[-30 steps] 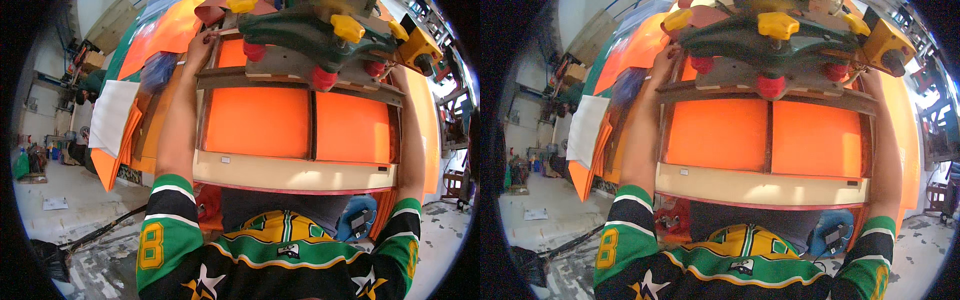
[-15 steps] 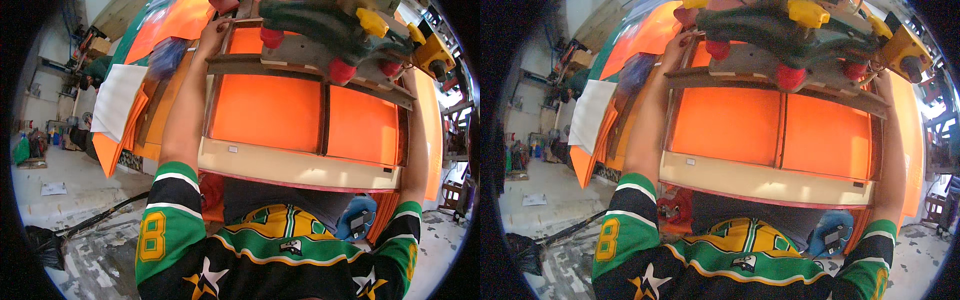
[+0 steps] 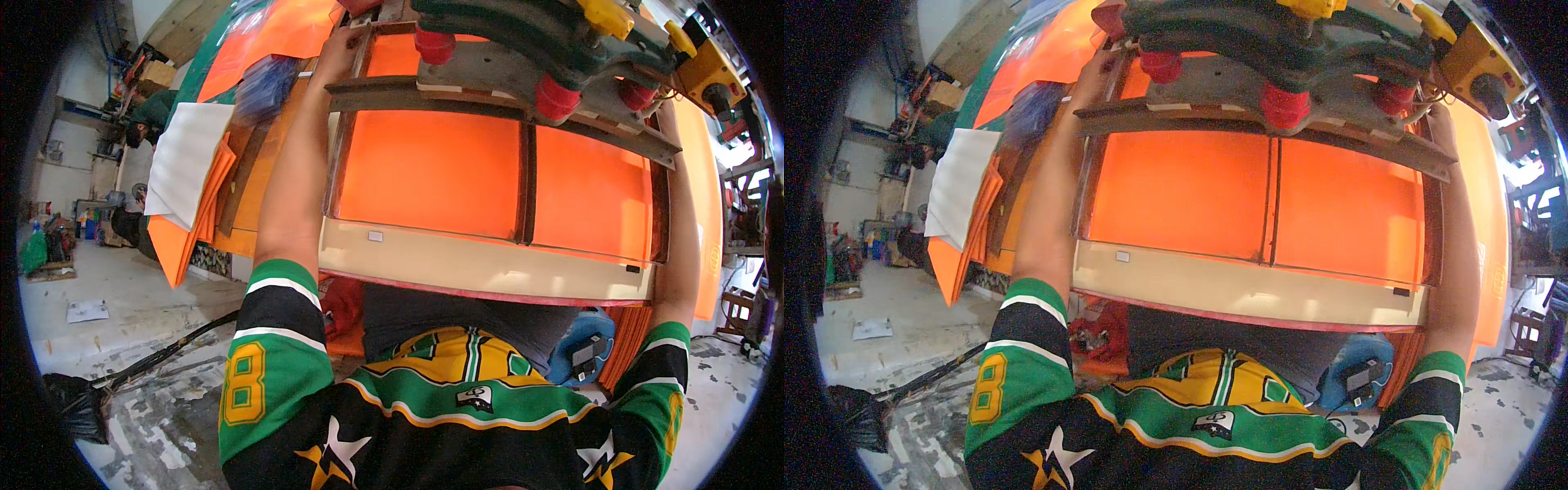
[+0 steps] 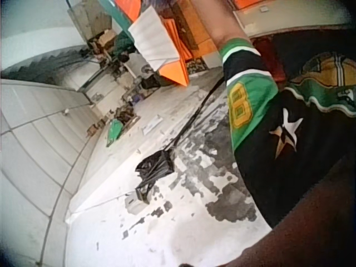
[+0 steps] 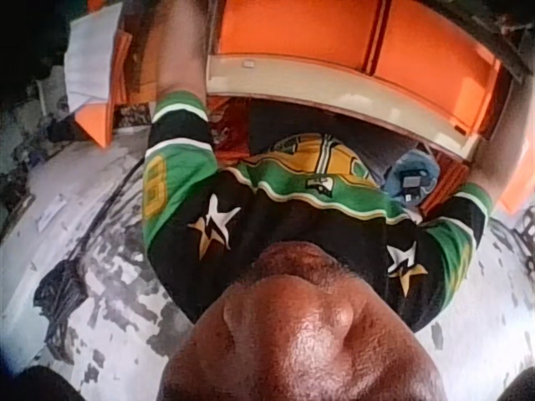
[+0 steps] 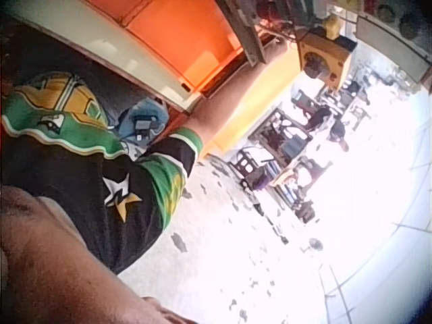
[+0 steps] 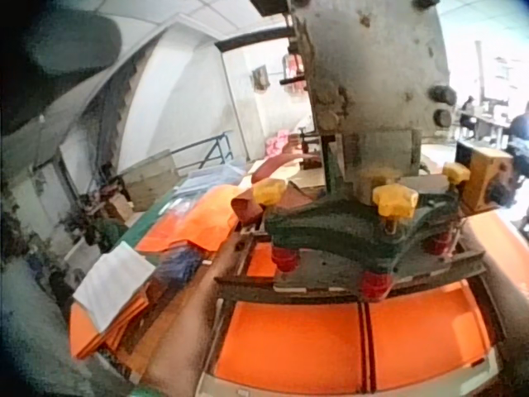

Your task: The person positions fabric sheets onto a press machine table, operates the machine to press the material, handles foam padding inserts, and aligns additional fabric pieces onto the press.

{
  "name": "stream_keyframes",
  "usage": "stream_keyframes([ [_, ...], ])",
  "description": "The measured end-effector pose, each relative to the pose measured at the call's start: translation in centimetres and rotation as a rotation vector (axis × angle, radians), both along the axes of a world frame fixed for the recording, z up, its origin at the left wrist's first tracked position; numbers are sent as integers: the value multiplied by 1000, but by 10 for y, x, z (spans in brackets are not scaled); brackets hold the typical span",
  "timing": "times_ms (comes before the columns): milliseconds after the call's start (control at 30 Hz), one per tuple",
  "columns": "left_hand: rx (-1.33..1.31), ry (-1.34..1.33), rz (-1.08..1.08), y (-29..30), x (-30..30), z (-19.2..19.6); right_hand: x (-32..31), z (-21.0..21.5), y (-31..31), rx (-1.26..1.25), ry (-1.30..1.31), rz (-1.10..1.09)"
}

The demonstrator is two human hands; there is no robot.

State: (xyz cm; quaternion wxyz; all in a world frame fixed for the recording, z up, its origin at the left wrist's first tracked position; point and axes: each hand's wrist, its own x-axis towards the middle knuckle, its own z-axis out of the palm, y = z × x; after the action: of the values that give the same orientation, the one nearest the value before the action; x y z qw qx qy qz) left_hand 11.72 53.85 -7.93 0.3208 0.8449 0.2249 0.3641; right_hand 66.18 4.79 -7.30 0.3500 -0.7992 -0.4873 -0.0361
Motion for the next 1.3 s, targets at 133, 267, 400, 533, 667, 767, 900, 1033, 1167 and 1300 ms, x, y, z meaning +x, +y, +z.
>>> stream_keyframes([
  [133, 4, 29, -34, -11, 15, -12, 3, 3, -17, -21, -7, -30],
  [267, 25, 9, -61, -2, 10, -9, -3, 7, -12, -17, -6, -21],
  [400, 153, 13, -60, 3, -24, 8, -14, 12, 8, 6, -3, 18],
  [533, 162, 276, 8, -54, -3, 30, -7, 12, -20, -38, -22, -32],
  [667, 129, 362, 64, -51, -18, 44, -16, 16, -15, -22, -30, -13],
  [767, 261, 155, -45, -23, -31, 33, -33, 37, -3, -16, -78, -17],
  [900, -91, 296, -12, -52, -13, 38, -44, 30, -4, -62, -102, -108],
  [1033, -124, 164, -63, -34, -26, 29, -44, 29, 10, -115, -25, -144],
  [1167, -173, 130, -127, -19, -27, 22, -53, 36, 3, -73, -46, -144],
  [1300, 8, 261, -98, -16, -27, 27, -49, 38, 2, -93, -29, -153],
])
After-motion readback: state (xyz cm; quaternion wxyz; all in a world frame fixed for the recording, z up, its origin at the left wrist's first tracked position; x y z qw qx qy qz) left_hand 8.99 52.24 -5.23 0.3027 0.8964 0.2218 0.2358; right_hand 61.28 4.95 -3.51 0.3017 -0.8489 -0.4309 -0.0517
